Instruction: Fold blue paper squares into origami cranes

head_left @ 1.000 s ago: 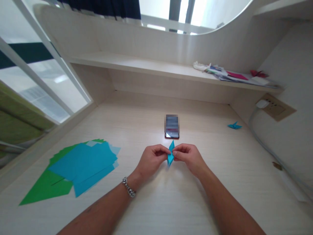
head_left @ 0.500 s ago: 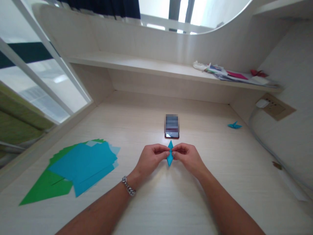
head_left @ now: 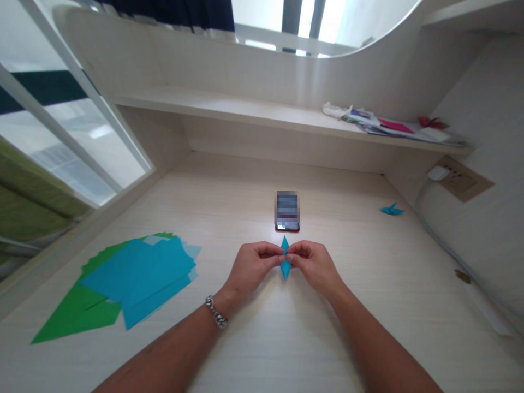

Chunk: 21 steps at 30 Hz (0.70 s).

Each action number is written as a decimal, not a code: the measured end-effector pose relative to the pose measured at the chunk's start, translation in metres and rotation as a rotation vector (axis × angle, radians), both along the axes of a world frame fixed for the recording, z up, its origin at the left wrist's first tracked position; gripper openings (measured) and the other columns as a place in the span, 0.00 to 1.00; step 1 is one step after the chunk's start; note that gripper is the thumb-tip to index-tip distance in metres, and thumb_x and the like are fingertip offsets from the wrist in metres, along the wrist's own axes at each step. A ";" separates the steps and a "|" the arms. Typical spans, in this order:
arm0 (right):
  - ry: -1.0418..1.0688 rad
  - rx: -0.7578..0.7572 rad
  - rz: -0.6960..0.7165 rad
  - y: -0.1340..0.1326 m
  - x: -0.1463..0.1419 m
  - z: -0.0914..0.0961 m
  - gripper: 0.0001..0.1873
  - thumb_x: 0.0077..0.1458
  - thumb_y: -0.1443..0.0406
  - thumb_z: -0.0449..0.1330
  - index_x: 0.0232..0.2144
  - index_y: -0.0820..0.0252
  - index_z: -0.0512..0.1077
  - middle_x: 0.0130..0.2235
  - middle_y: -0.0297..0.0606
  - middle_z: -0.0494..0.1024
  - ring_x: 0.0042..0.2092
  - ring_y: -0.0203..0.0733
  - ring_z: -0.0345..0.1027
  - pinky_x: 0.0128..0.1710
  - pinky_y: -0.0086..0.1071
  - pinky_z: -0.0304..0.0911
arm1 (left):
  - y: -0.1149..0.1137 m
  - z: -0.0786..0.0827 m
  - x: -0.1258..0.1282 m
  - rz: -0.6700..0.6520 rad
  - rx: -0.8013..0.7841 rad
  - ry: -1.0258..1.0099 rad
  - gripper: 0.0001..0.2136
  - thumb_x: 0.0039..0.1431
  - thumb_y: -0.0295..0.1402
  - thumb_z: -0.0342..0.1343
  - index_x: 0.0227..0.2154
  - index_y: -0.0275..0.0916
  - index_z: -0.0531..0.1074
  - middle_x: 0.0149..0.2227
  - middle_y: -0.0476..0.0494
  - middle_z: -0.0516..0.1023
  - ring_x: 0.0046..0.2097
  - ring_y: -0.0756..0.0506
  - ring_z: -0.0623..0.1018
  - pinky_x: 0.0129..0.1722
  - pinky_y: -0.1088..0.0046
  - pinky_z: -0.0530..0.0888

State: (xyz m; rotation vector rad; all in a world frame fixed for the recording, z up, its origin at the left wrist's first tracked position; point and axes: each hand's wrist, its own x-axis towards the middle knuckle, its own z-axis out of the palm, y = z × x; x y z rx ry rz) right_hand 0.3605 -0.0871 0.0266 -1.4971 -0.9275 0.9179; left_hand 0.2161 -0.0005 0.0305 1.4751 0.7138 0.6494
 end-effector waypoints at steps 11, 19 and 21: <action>0.117 0.083 -0.039 0.002 -0.004 0.000 0.10 0.42 0.68 0.65 0.30 0.59 0.69 0.25 0.31 0.75 0.28 0.37 0.69 0.29 0.30 0.65 | -0.003 0.003 0.002 0.058 -0.041 -0.062 0.10 0.41 0.30 0.68 0.28 0.35 0.75 0.29 0.45 0.81 0.32 0.47 0.79 0.34 0.74 0.76; 0.208 0.128 -0.048 0.004 -0.004 -0.001 0.14 0.40 0.65 0.68 0.30 0.59 0.68 0.25 0.31 0.75 0.28 0.38 0.70 0.29 0.31 0.66 | -0.003 0.005 0.002 0.101 -0.109 -0.138 0.15 0.40 0.28 0.68 0.32 0.34 0.72 0.28 0.46 0.80 0.31 0.47 0.80 0.33 0.74 0.77; 0.089 0.143 -0.105 0.004 -0.005 0.000 0.09 0.43 0.65 0.67 0.28 0.59 0.70 0.27 0.33 0.76 0.30 0.39 0.70 0.30 0.32 0.66 | -0.001 0.004 0.002 0.111 -0.110 -0.143 0.14 0.42 0.28 0.67 0.32 0.35 0.71 0.27 0.46 0.80 0.31 0.47 0.80 0.32 0.74 0.77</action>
